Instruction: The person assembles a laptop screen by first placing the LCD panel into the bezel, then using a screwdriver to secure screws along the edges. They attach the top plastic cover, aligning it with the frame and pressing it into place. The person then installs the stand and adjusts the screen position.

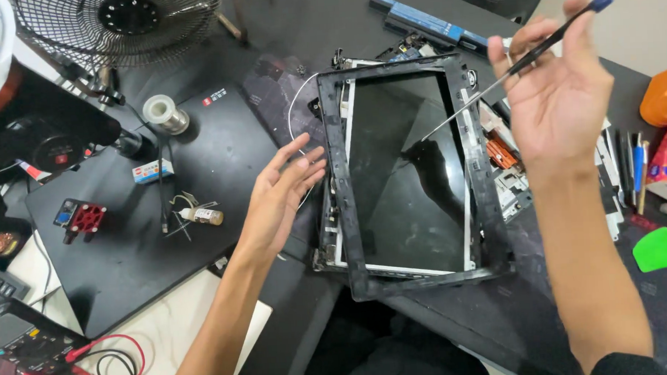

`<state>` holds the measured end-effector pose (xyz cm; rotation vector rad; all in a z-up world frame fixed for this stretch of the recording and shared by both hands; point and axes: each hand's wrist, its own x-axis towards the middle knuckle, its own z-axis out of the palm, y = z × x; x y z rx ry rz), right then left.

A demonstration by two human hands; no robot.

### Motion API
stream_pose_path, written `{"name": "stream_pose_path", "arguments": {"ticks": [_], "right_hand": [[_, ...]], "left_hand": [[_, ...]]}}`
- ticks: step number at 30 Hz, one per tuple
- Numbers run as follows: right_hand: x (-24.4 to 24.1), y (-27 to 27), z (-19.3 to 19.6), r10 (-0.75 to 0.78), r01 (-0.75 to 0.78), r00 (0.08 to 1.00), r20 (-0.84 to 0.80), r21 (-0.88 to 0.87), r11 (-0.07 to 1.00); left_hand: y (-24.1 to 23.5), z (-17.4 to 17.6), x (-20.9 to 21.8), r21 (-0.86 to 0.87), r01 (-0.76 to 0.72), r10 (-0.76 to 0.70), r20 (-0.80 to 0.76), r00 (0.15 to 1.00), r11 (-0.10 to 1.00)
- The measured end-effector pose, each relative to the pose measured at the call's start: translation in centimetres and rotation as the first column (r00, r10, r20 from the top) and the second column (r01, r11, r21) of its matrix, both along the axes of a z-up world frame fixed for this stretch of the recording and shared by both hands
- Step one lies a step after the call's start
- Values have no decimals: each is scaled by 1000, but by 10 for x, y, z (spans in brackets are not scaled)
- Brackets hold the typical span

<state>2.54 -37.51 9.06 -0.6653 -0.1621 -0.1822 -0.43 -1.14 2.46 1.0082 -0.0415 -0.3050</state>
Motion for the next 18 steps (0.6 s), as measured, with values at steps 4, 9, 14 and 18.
{"name": "stream_pose_path", "arguments": {"ticks": [4,9,14,18], "right_hand": [[-22,24,11,2,1,997,-73,48,999],[-38,29,18,158,-158,984,86,-12,987],[-46,-6,10,182,-174,973,140,-64,983],[-58,-22,12,164,-132,975,153,-201,971]], "left_hand": [[1,7,-5,90,-7,2,57,998,996],[-5,22,-11,315,-37,-38,228,973,948],[14,20,38,507,-299,26,478,878,808],[20,4,112,621,-649,-18,729,685,440]]}}
